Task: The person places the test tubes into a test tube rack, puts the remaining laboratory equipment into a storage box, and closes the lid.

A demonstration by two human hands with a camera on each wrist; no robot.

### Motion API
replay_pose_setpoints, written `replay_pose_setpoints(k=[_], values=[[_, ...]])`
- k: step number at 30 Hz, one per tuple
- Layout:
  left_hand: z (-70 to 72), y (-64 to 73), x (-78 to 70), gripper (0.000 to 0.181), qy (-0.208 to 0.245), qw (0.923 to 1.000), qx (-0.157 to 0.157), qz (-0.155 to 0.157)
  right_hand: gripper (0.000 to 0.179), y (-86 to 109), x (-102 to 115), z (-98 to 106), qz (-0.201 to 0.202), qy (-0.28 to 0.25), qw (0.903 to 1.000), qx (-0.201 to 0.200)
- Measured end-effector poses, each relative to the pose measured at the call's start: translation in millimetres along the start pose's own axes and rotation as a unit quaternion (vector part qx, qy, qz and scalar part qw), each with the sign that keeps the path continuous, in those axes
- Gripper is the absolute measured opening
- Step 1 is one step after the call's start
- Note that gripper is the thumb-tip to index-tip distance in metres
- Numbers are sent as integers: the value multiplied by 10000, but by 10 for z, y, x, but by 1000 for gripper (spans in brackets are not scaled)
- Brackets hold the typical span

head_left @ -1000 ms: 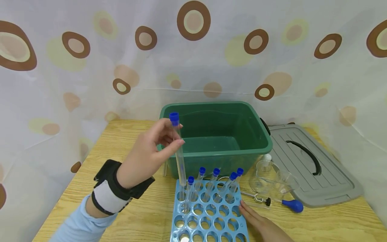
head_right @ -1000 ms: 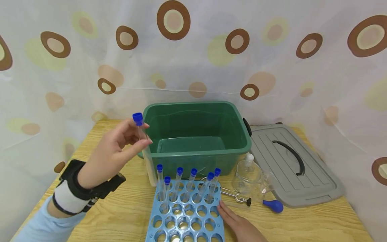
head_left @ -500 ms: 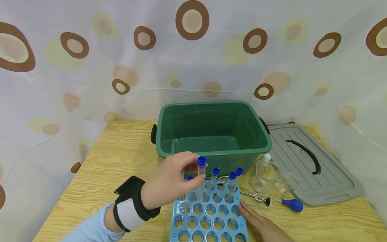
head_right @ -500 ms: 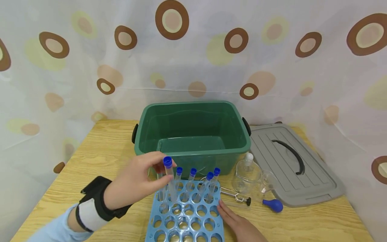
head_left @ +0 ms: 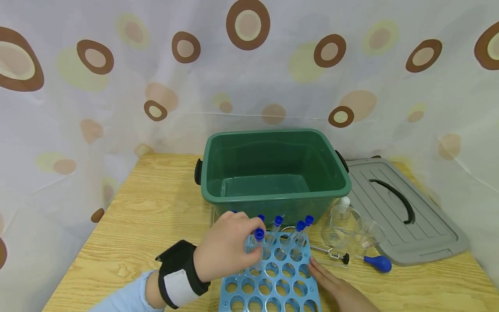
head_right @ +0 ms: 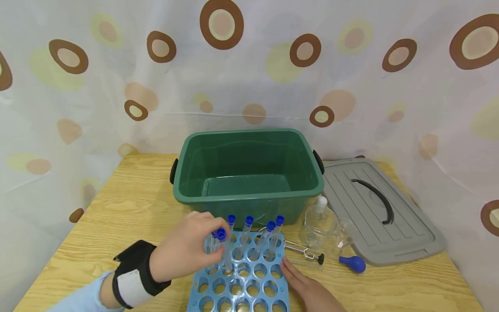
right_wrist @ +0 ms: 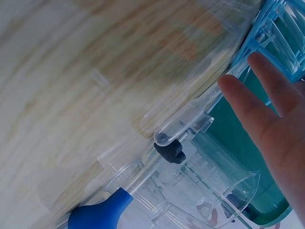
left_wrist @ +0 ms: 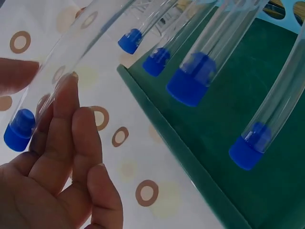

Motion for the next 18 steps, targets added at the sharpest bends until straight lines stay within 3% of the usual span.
replay_pose_setpoints(k=[7, 14, 18], values=[[-112, 13, -30, 16, -607, 9979, 144, -194, 93, 0, -17, -12, 87, 41, 9999, -46], [-248, 17, -31, 14, -1154, 9907, 689, -228, 92, -5, -11, -4, -42, 54, 10000, -22], [-305, 20, -31, 15, -1209, 9891, 802, -262, 92, -1, -9, -1, -70, -3, 10000, -8]])
Point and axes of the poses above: each hand's wrist, its own y-axis away from the middle knuckle, its own z-axis out of the back of the hand, x = y × z, the point moved 6 cm from there along -y, towards the middle knuckle, and after that the axes turned 5 degrees about -z, right-handed, at the moved point
